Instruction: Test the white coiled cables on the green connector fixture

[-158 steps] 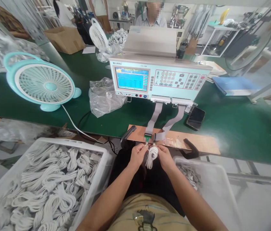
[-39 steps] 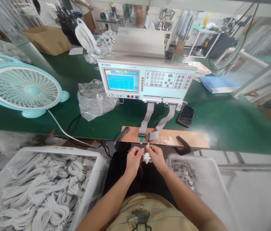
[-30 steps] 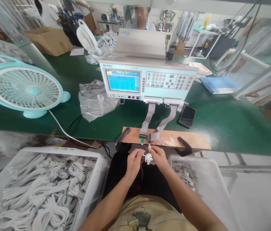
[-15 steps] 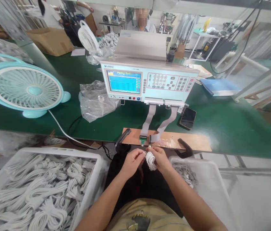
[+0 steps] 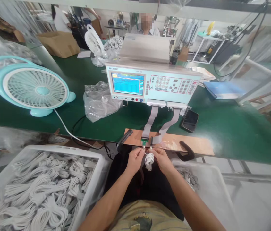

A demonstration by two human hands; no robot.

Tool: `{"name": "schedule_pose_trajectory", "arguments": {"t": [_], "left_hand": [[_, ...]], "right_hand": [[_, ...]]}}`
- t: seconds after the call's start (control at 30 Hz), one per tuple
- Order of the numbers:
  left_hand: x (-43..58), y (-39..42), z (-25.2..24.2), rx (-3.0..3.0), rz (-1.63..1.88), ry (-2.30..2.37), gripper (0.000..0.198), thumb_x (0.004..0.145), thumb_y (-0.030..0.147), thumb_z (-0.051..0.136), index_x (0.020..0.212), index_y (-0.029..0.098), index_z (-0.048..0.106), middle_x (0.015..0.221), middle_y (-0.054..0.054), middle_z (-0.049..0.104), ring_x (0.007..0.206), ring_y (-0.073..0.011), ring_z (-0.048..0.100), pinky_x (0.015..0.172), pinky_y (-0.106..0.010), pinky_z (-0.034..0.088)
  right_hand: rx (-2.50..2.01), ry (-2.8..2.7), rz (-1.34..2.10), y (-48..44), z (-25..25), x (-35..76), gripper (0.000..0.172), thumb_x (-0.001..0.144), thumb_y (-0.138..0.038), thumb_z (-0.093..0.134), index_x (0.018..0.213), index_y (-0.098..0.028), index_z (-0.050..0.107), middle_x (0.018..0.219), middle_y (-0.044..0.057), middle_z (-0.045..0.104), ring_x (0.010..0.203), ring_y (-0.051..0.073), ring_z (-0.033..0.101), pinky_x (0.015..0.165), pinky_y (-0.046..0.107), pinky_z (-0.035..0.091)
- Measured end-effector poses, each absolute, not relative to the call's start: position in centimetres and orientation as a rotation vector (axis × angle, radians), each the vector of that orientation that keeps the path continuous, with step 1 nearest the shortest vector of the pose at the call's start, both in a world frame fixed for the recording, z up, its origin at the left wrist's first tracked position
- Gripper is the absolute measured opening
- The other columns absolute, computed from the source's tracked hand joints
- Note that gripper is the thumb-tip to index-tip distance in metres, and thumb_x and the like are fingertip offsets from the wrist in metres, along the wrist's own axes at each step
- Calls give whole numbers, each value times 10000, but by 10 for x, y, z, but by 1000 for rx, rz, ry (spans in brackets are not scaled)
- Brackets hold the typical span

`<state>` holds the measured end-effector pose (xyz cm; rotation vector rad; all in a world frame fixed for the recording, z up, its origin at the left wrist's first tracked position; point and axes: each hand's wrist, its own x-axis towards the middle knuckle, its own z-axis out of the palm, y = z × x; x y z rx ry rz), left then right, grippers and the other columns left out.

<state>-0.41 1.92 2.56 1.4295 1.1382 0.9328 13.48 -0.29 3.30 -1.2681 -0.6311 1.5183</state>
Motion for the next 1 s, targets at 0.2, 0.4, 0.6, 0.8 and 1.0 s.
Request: {"name": "schedule_pose_trajectory", "arguments": {"t": [0.2,0.4,0.6,0.8,1.0], "left_hand": [[2,20,28,1330,986,1178,322,782,378,490,575,141,558,548,15,526,556,-110,471,555,-215,357],[9,13,23,1139,1059,1194,324,785,400,505,604,138,565,573,3,559,573,-116,498,571,-215,384],[15,9,19,1060,1145,1202,303,786,385,515,612,143,568,617,-1,600,624,-124,542,605,-214,417],[24,6,21,915,1194,1199,272,784,368,519,650,142,590,688,-19,643,651,-137,576,613,-225,442],[18,7,25,1103,1174,1242,258,805,351,500,739,144,639,700,-23,634,684,-144,563,658,-235,432]], "right_hand": [[-1251,-655,1528,-3,29,136,290,625,-435,708,710,-157,711,619,24,643,560,135,525,563,250,391],[-1211,-664,1538,-4,29,136,283,658,-421,693,753,-155,717,614,22,642,561,128,515,566,247,379],[-1194,-666,1543,-4,30,136,300,633,-434,707,759,-162,722,621,19,648,556,131,513,562,254,372],[-1203,-677,1543,-3,27,137,273,657,-418,699,775,-173,722,637,19,651,561,133,510,571,257,377],[-1209,-722,1565,-2,28,140,314,659,-448,687,791,-166,725,655,34,658,573,147,523,574,270,387]]}}
